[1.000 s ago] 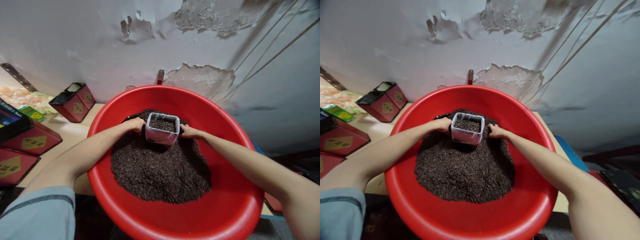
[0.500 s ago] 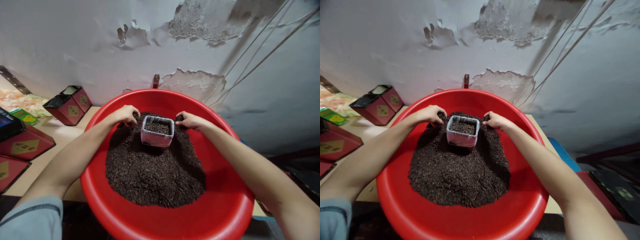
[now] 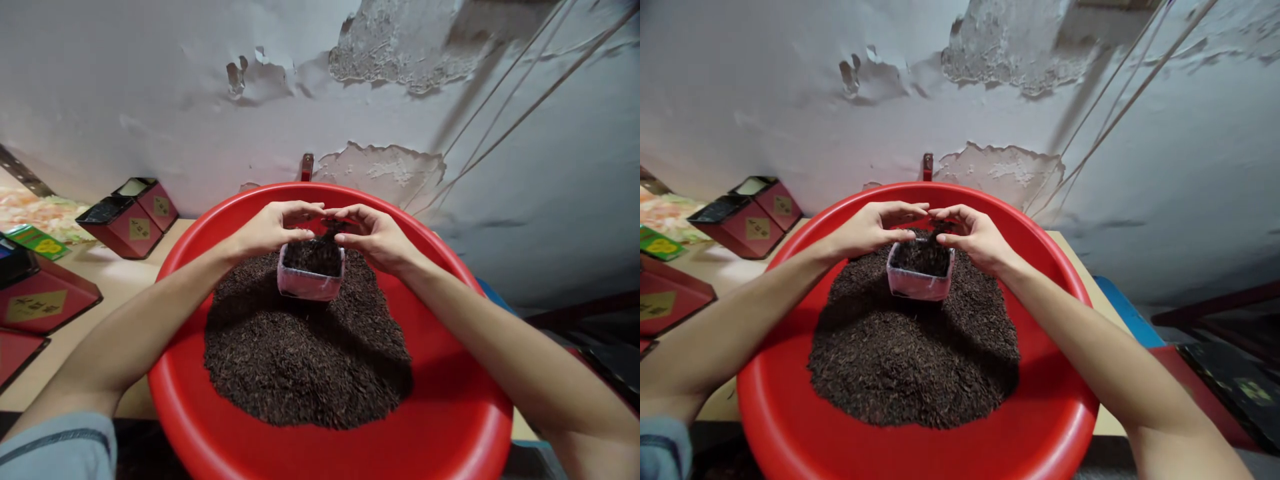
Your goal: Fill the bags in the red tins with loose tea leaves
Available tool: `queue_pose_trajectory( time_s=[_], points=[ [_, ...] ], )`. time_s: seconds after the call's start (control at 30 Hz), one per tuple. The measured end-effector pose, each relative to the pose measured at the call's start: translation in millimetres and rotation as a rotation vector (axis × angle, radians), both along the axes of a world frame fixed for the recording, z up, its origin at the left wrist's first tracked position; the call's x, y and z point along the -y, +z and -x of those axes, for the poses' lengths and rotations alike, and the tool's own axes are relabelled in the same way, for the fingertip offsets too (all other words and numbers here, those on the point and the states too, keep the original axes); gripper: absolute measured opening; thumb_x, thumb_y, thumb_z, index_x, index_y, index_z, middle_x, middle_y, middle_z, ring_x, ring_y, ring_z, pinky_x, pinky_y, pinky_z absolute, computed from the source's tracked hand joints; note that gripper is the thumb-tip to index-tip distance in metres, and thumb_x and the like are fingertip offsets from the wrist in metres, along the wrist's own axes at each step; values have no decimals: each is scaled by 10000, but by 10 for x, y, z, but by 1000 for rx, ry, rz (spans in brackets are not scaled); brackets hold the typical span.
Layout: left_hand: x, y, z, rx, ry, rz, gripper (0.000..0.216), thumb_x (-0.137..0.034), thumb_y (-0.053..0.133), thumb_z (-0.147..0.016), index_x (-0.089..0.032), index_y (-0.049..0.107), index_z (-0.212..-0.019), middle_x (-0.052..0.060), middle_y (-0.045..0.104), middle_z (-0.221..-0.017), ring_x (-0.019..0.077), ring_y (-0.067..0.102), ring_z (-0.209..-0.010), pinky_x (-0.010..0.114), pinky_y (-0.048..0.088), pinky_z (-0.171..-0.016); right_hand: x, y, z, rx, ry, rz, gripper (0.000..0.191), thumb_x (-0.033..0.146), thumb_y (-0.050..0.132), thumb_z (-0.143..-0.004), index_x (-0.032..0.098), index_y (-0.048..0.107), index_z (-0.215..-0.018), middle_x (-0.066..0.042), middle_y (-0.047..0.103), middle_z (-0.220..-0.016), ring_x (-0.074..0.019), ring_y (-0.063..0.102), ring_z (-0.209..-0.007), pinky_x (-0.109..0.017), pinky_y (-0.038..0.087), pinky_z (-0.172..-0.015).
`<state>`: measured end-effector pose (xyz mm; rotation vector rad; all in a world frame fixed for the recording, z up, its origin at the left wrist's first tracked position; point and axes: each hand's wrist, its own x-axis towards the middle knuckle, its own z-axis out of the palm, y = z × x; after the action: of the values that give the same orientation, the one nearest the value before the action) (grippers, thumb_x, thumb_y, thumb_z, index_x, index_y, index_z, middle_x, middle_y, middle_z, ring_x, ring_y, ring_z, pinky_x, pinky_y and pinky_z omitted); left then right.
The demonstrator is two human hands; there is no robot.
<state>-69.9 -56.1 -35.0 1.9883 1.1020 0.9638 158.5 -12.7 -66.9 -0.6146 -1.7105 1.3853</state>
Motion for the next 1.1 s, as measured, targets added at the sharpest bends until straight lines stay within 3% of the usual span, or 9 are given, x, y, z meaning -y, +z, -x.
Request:
queue_pose_trajectory(
  time_s=[0.23,0.33,0.4,0.47,0.53,0.67,0.8,0.97,1.1],
  points=[
    [-249,-279,415,-441,358,80,436,-191,499,-984,-194,616,-1404,98,679,-1369,185,726,-1063,322,534,-1011,-521,-310,-368,283,-244,-10,379,331,655,-875,213,589,-1229,-115,674,-1302,-251,692,-1104,-482,598,-916],
    [-314,-483,537,-907,220,293,589,-204,714,-844,-195,605,-1423,121,654,-1408,255,626,-1283,337,437,-1132,-702,-654,-482,790,-200,-42,698,230,744,-767,203,525,-1430,-175,573,-1448,-326,599,-1286,-515,508,-1069],
    [-293,-602,535,-1103,121,502,894,-352,856,-718,-220,492,-1524,163,518,-1541,336,517,-1403,387,413,-1158,-705,-881,-512,1104,-36,-53,1046,232,866,-625,207,397,-1560,-207,341,-1629,-388,390,-1479,-506,383,-1186],
    [-248,-699,479,-1184,111,618,1120,-498,902,-621,-243,390,-1585,189,392,-1619,390,431,-1460,414,416,-1158,-647,-1058,-511,1274,110,-13,1322,325,937,-524,212,229,-1635,-218,98,-1706,-415,182,-1560,-500,294,-1233],
    [-208,-771,401,-1218,138,622,1177,-521,916,-580,-232,382,-1589,203,388,-1618,406,448,-1444,399,454,-1128,-577,-1158,-491,1317,165,22,1399,430,932,-536,210,119,-1653,-233,36,-1709,-415,128,-1570,-513,263,-1241],
    [-184,-839,295,-1174,136,631,1057,-330,942,-572,-172,491,-1515,231,555,-1479,409,673,-1173,415,630,-865,-485,-1164,-424,1374,133,-5,1264,424,872,-642,155,146,-1641,-271,185,-1666,-413,272,-1532,-491,298,-1223],
    [-216,-867,299,-1112,121,702,922,-229,945,-549,-175,607,-1405,230,656,-1335,391,750,-932,401,662,-616,-419,-1119,-344,1406,85,-109,950,269,817,-674,175,411,-1528,-207,482,-1493,-378,564,-1314,-459,461,-1094],
    [-267,-777,412,-1021,230,715,812,-91,839,-629,-142,599,-1402,245,640,-1352,331,765,-844,343,653,-567,-452,-1039,-290,1313,17,-156,536,118,704,-717,197,628,-1242,-118,677,-1220,-309,642,-1148,-416,504,-1004],
    [-243,-428,511,-739,241,648,520,-127,716,-773,-133,635,-1287,172,715,-1221,229,745,-852,289,645,-641,-596,-765,-290,1086,-151,-147,298,164,648,-798,216,586,-1085,-72,693,-1088,-251,642,-1033,-368,521,-916]
  ],
)
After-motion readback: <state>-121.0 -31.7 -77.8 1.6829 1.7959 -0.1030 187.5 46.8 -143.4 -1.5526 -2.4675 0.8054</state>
